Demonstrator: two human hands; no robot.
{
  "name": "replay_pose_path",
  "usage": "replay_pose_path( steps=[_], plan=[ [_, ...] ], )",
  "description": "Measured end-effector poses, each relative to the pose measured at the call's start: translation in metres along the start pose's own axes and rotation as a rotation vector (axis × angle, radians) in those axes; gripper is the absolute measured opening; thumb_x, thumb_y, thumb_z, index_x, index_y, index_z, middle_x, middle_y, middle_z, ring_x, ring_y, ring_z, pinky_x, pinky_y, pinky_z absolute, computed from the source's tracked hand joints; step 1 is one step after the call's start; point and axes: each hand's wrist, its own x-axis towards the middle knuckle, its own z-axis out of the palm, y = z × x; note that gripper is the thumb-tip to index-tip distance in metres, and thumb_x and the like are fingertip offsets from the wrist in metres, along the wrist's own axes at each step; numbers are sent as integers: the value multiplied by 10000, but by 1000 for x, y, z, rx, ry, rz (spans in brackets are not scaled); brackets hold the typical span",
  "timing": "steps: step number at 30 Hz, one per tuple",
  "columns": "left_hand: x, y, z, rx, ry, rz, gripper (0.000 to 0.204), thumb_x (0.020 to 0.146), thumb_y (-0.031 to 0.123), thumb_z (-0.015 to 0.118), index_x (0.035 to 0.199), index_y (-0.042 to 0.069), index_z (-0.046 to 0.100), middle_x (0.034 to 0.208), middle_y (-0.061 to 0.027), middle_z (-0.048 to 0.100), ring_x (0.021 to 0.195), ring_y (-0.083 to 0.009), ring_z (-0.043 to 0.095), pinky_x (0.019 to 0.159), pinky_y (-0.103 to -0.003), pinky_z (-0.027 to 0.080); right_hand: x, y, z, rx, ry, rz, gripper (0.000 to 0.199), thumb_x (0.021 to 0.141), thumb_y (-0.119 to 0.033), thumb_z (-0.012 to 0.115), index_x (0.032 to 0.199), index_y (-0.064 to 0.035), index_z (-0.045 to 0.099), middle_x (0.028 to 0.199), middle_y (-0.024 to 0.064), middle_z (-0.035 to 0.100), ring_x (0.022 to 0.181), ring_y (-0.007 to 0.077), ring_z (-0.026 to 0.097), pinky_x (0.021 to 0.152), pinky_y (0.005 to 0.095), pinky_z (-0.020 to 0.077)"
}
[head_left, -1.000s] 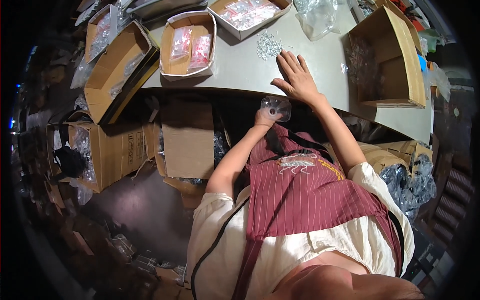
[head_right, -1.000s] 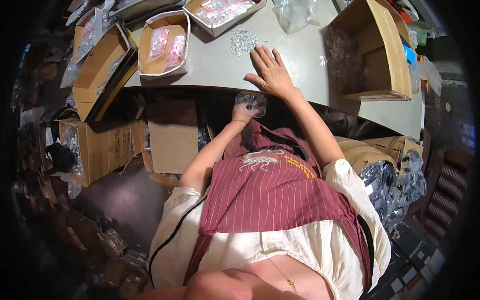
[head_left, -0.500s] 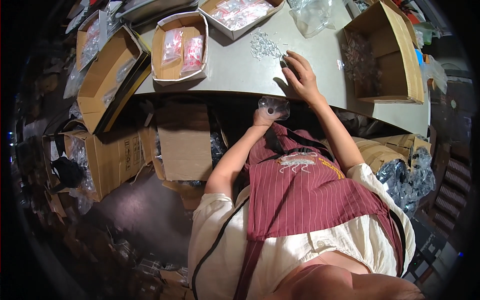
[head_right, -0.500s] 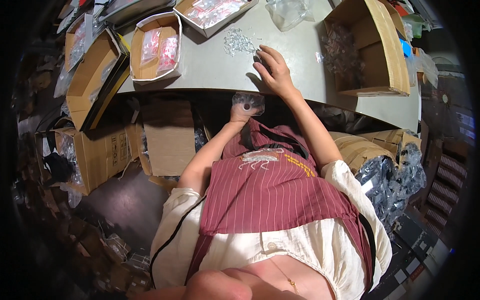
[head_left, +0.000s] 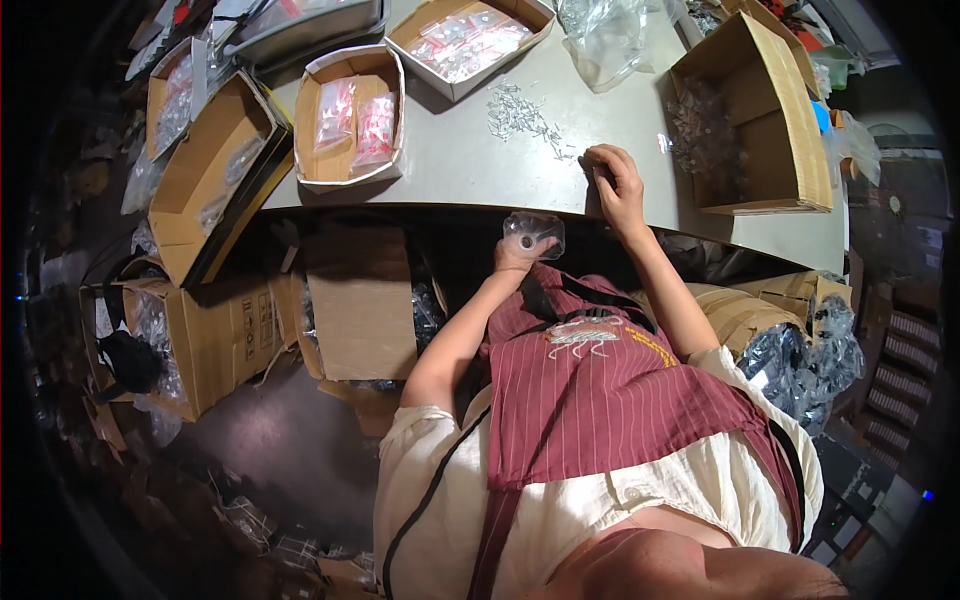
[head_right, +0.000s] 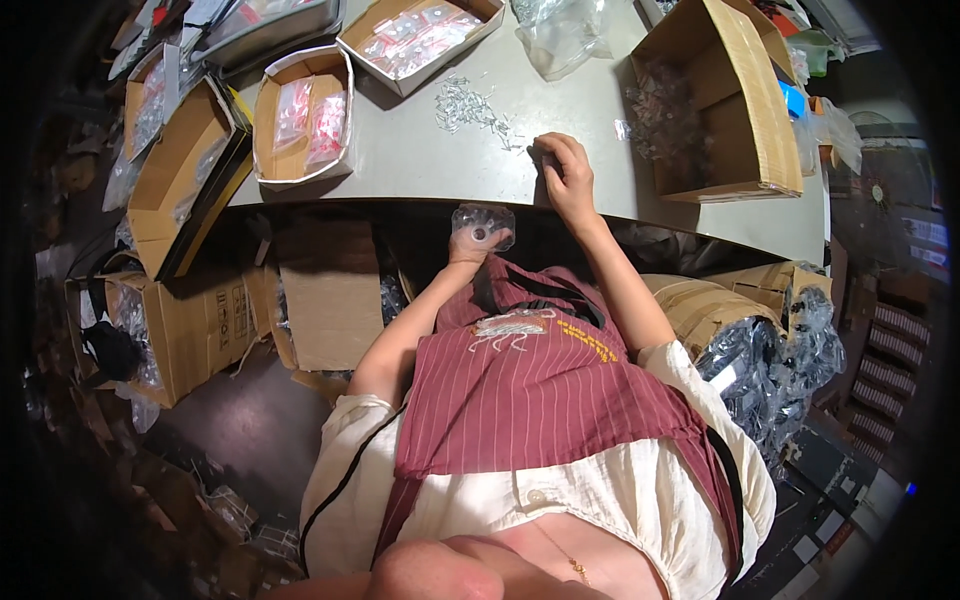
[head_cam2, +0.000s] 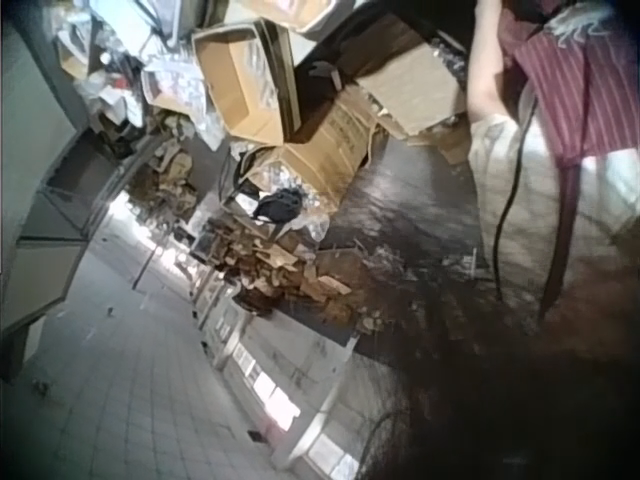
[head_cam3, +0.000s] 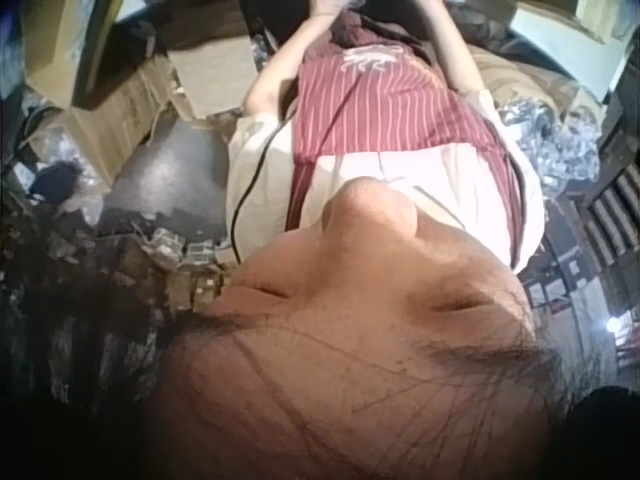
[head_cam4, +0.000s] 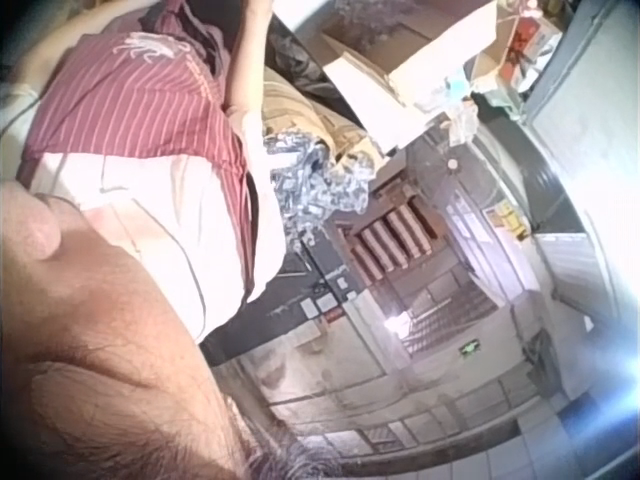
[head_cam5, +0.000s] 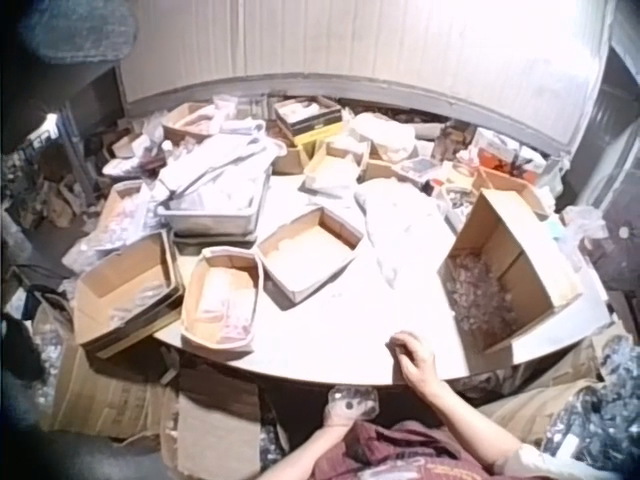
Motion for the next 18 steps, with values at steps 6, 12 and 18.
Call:
replay_pose_path(
  steps=[6, 12, 18],
  plan=[
    [3, -21, 7, -60, -1, 9, 526, 758, 571, 811, 956, 85, 773, 932, -143, 759, 871, -331, 735, 746, -405, 585, -9, -11, -6, -161, 2, -66, 232, 851, 26, 656, 1075, -26, 680, 1087, 130, 651, 1043, 313, 613, 915, 383, 490],
    [4, -17, 10, -12, 24, 19, 522, 781, 580, 783, 977, 96, 773, 961, -146, 757, 907, -337, 730, 756, -414, 584, 0, -9, 3, -301, -24, -139, 122, 825, -30, 699, 934, -73, 666, 977, 96, 639, 917, 333, 572, 823, 424, 455],
    [3, -21, 9, -77, -12, -31, 524, 768, 568, 796, 1003, 101, 769, 978, -145, 757, 914, -330, 731, 758, -408, 583, 11, -10, 8, -258, -84, -184, 106, 848, -54, 699, 948, -71, 669, 932, 82, 652, 888, 319, 578, 810, 407, 462]
  ],
)
